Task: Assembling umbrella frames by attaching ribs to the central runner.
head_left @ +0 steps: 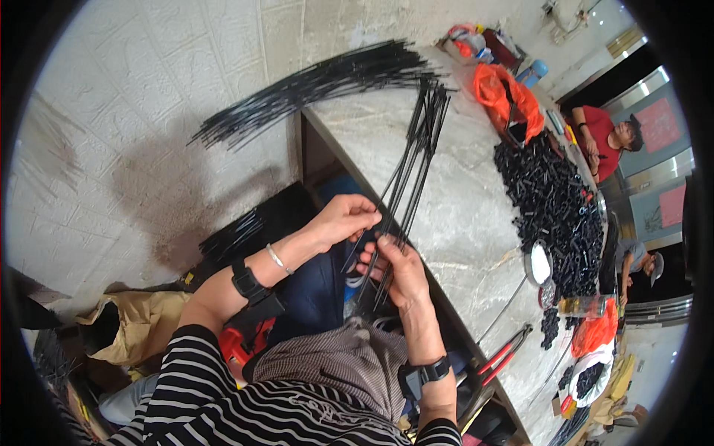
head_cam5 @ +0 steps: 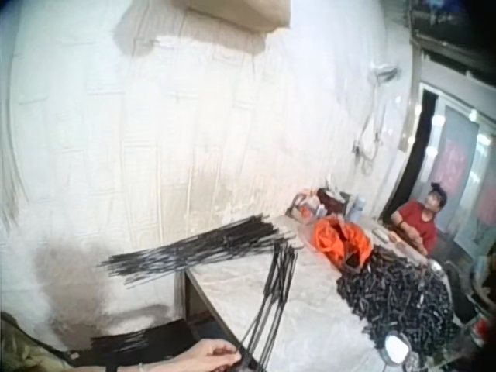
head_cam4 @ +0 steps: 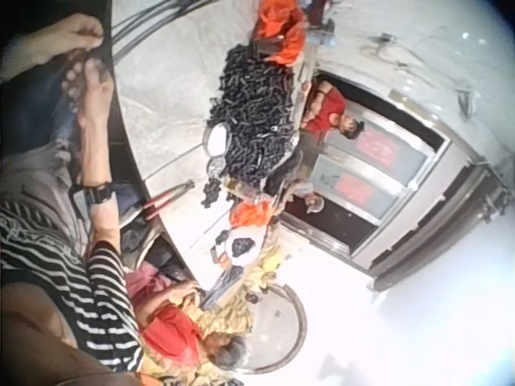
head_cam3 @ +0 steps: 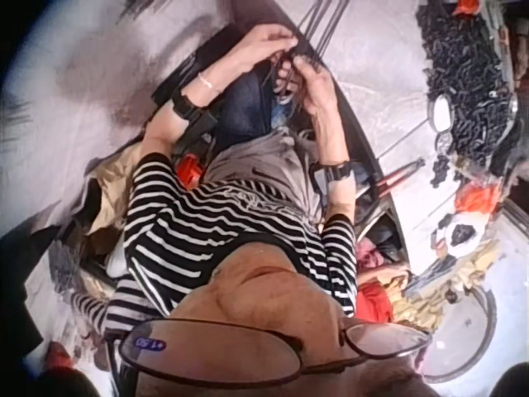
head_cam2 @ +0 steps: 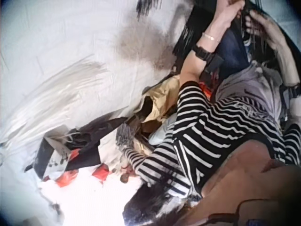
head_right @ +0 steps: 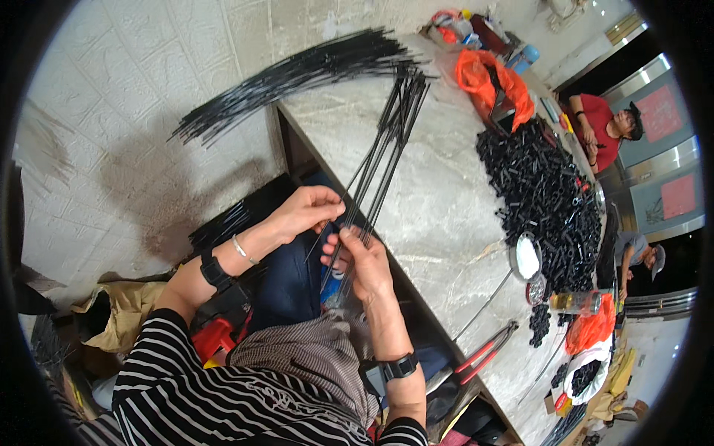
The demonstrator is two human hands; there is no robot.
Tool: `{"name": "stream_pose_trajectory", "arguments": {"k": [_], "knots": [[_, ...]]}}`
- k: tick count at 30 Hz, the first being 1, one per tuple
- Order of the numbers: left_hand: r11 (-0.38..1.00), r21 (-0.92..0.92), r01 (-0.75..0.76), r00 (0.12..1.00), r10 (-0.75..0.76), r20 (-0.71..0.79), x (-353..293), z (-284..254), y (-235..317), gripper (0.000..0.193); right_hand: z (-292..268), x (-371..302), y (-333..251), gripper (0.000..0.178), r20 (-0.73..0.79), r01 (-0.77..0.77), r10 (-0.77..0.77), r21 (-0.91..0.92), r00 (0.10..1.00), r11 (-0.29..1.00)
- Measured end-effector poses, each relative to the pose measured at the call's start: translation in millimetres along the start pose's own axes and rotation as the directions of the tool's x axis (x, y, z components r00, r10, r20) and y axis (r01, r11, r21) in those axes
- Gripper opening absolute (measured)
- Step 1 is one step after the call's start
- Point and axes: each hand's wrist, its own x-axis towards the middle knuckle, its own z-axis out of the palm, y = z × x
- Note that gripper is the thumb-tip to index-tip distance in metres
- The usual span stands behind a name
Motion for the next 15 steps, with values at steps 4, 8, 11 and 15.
{"name": "stream_pose_trajectory", "arguments": {"k": [4,8,11,15], "knots": [[0.999,0.031,-0.013,1.000,0.013,-0.004,-4,-11,4,0.020,-3,2,4,0.019,0.002,-0.003,0.003,-0.012,1.000,1.000],[0.899,0.422,-0.118,0.986,0.156,-0.056,5,-48,23,0.021,-5,0,2,0.023,-0.017,0.000,0.000,0.025,1.000,1.000],[0.474,0.859,-0.195,0.887,0.459,-0.051,8,-90,59,0.018,-12,1,-1,0.024,0.020,0.016,-0.017,0.044,1.000,0.999],[0.145,0.980,0.138,0.859,0.476,-0.191,19,-146,95,0.017,-11,6,-2,0.021,0.015,0.027,-0.028,0.056,0.999,0.998]]}}
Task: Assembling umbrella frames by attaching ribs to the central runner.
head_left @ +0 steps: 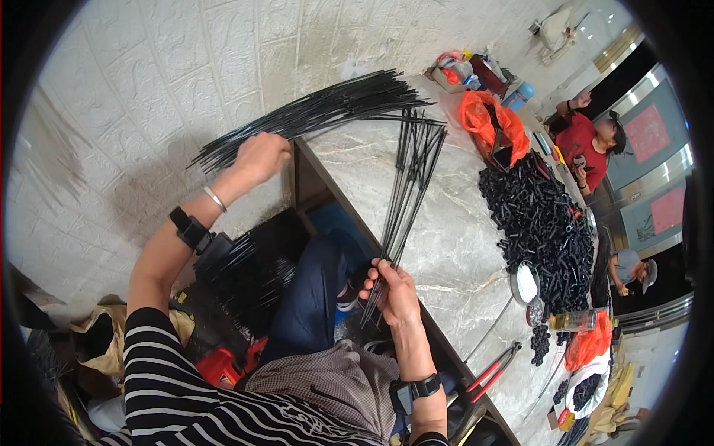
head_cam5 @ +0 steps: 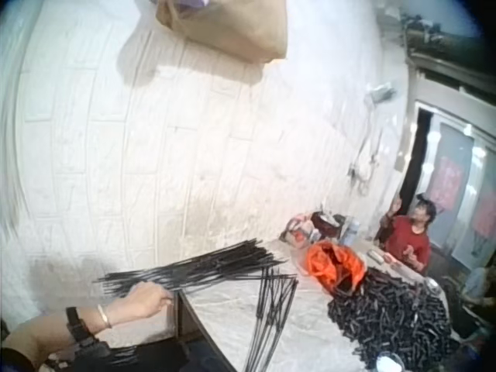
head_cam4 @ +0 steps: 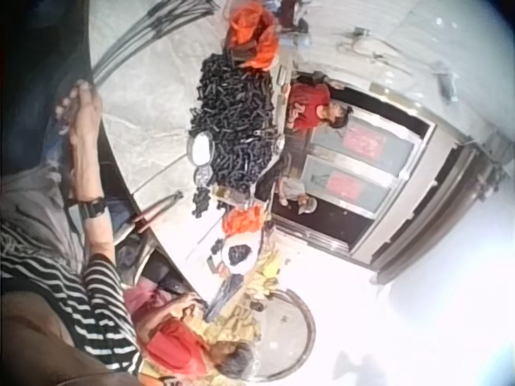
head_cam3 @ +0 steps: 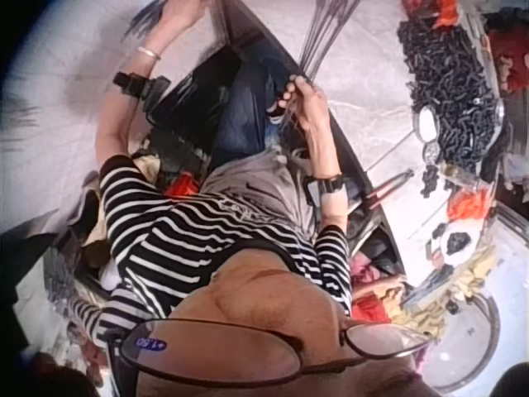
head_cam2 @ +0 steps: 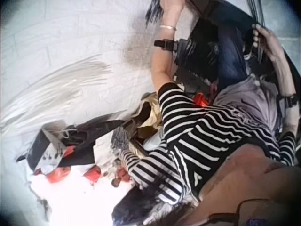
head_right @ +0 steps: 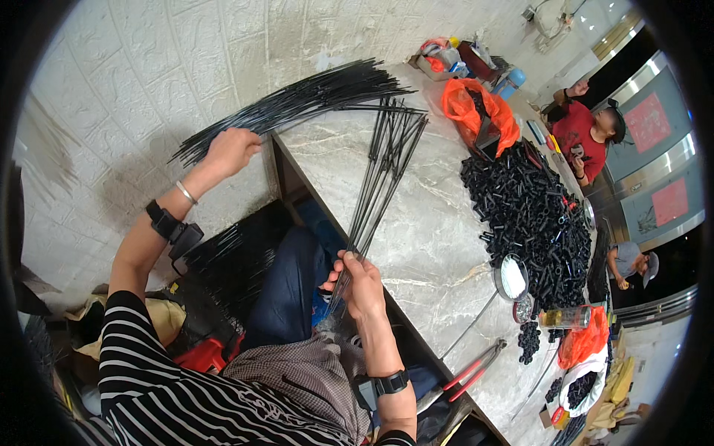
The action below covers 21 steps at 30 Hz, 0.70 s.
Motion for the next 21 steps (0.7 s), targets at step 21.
{"name": "stream_pose_trajectory", "arguments": {"k": [21], "knots": [[0.971,0.215,-0.103,0.983,0.133,-0.127,153,59,77,0.073,0,-11,-2,0.038,0.013,-0.133,0.133,0.194,0.991,0.972]]}}
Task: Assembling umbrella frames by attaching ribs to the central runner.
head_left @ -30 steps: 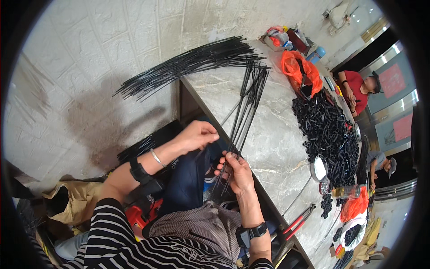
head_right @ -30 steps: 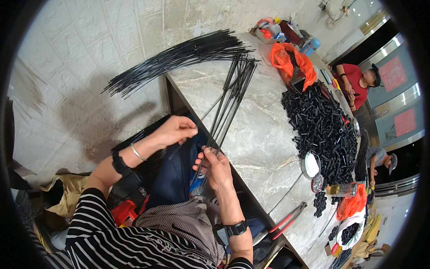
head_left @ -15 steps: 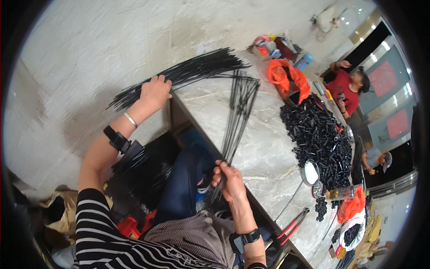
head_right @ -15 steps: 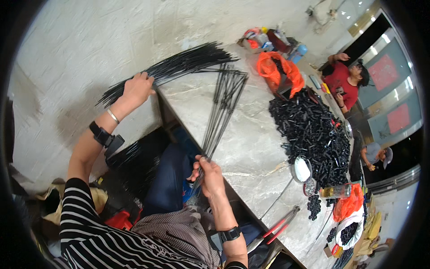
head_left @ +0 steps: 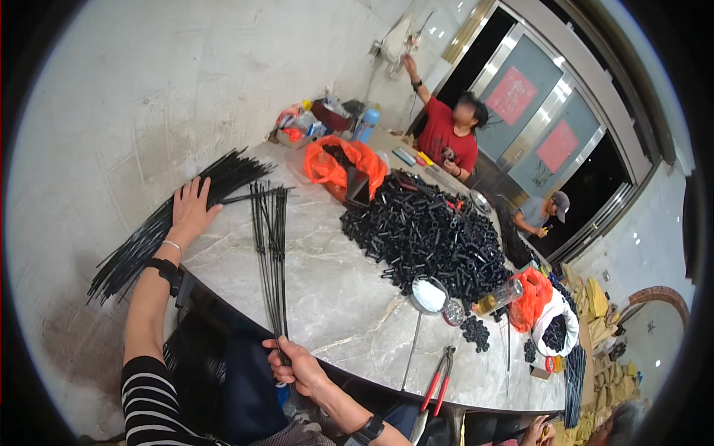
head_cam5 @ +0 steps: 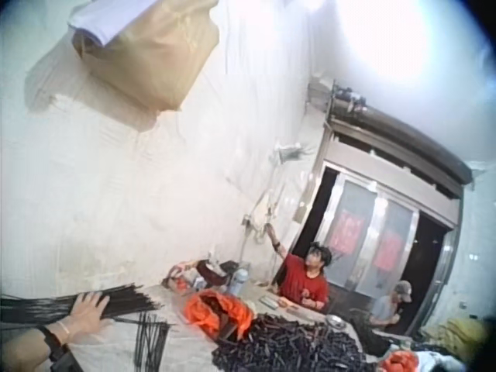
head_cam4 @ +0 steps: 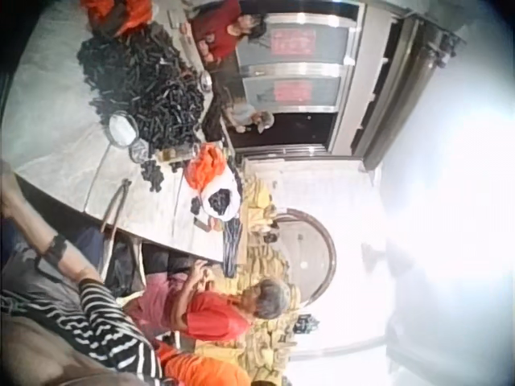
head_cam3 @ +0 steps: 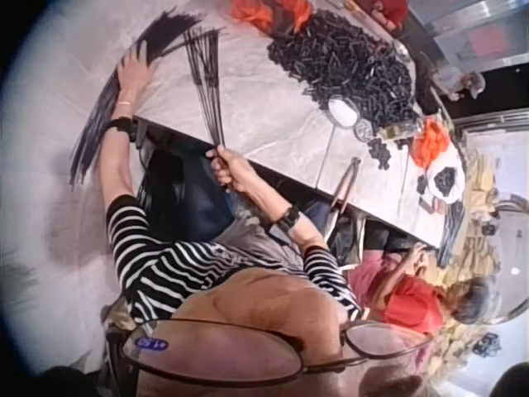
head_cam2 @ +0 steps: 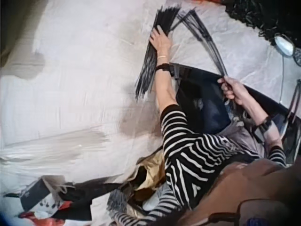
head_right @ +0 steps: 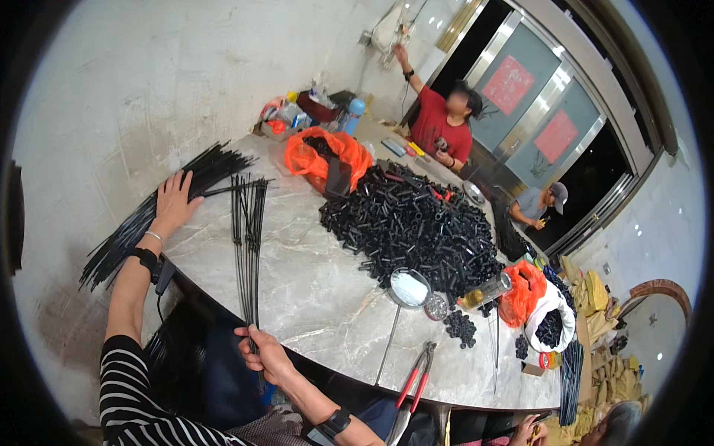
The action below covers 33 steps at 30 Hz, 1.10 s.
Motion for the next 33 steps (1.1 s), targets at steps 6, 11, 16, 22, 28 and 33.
{"name": "stream_pose_trajectory", "arguments": {"k": [6,11,16,22,28,33], "knots": [[0.998,0.029,0.048,0.997,-0.046,-0.066,9,9,6,0.067,-21,-45,-6,0.029,-0.067,0.027,-0.037,-0.142,0.997,0.990],[0.996,0.070,0.056,0.996,-0.050,-0.076,12,15,4,0.060,-41,-123,-3,0.025,-0.229,0.079,-0.153,-0.301,0.962,0.950],[0.995,0.044,0.086,0.996,-0.085,-0.024,7,6,-4,0.070,-48,-199,-6,0.021,-0.320,0.371,-0.461,-0.304,0.828,0.877],[0.908,-0.263,-0.326,0.820,0.133,-0.557,-27,-13,55,0.069,-58,-214,10,0.020,-0.144,0.566,-0.554,0.063,0.820,0.822],[0.210,-0.904,-0.372,0.789,0.584,-0.189,-185,-117,150,0.026,-56,-229,-6,0.029,-0.182,0.611,-0.630,-0.153,0.755,0.777],[-0.143,-0.949,0.282,0.563,0.826,0.043,-250,-129,236,0.024,-39,-229,32,0.033,-0.096,0.603,-0.615,-0.132,0.783,0.787]]}}
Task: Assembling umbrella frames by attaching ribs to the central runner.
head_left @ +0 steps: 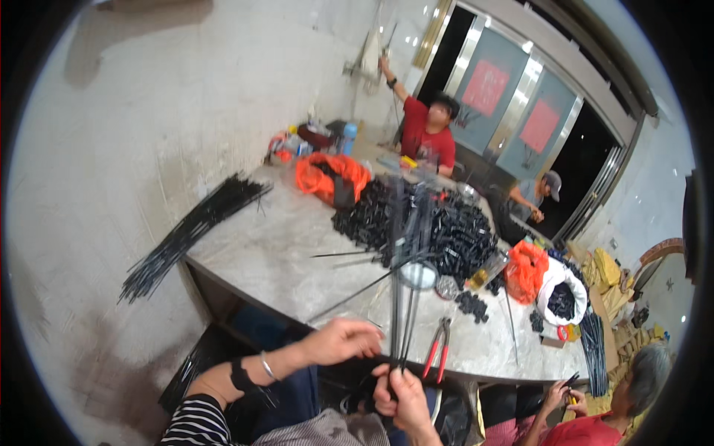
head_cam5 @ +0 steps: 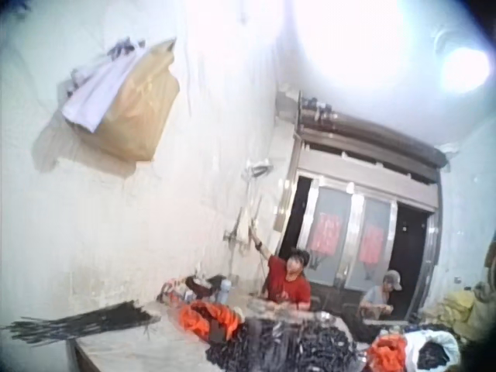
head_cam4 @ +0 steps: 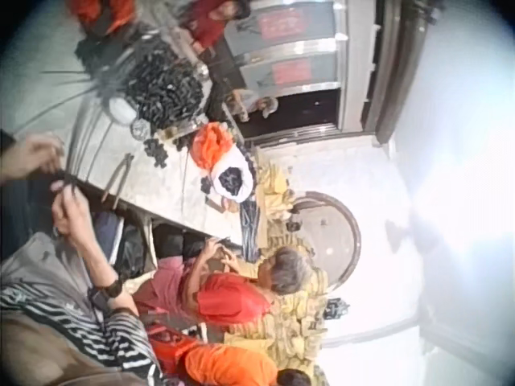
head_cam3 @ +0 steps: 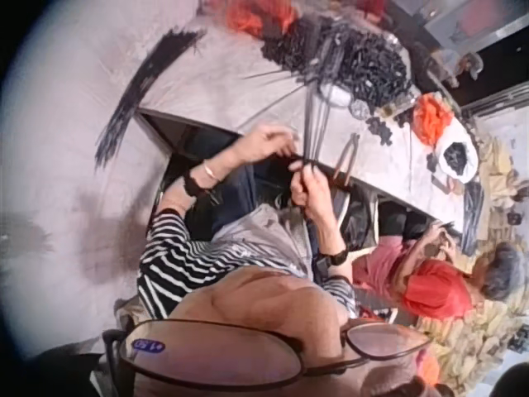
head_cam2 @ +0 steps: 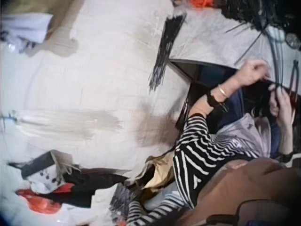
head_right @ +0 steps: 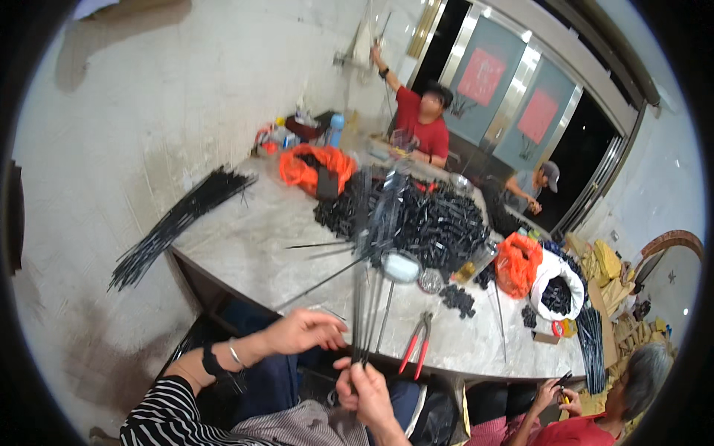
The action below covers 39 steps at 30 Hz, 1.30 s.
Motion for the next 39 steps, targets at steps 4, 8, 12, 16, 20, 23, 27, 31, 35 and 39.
{"name": "stream_pose_trajectory", "arguments": {"k": [4,8,12,16,20,23,27,31,35,39], "knots": [[0.992,-0.118,0.040,0.999,-0.037,0.022,1,43,4,0.024,1,-27,4,0.035,-0.012,-0.032,0.032,-0.005,0.999,0.999],[0.998,0.069,0.004,1.000,-0.002,-0.031,-1,64,3,0.026,8,-45,14,0.036,-0.085,0.032,-0.038,-0.071,0.996,0.997],[0.986,-0.080,-0.145,0.984,0.135,-0.118,-12,81,12,0.022,10,-50,20,0.035,-0.119,0.097,-0.103,-0.052,0.988,0.994],[0.967,-0.214,-0.139,0.975,0.095,-0.201,-18,103,9,0.027,3,-60,23,0.033,-0.102,0.146,-0.156,-0.099,0.982,0.984],[0.977,-0.174,-0.127,0.954,0.072,-0.290,-18,117,5,0.032,-16,-66,26,0.033,-0.159,0.328,-0.374,-0.255,0.914,0.910],[0.944,-0.268,-0.195,0.880,0.047,-0.473,-19,105,2,0.033,-24,-62,8,0.030,-0.372,0.474,-0.552,-0.285,0.747,0.833],[0.921,-0.321,-0.222,0.814,-0.007,-0.581,-13,88,-11,0.031,-77,-88,-19,0.023,-0.447,0.538,-0.541,-0.147,0.713,0.830],[0.923,-0.377,-0.081,0.787,-0.173,-0.592,-13,81,-14,0.028,-73,-79,-4,0.023,-0.412,0.466,-0.496,-0.179,0.764,0.866],[0.871,-0.476,-0.119,0.856,-0.153,-0.494,3,130,-14,0.026,-65,-89,-11,0.038,-0.383,0.443,-0.469,-0.160,0.796,0.882],[0.902,-0.401,-0.162,0.803,-0.116,-0.585,-10,139,-21,0.041,-62,-89,-21,0.034,-0.354,0.352,-0.340,-0.030,0.871,0.935]]}}
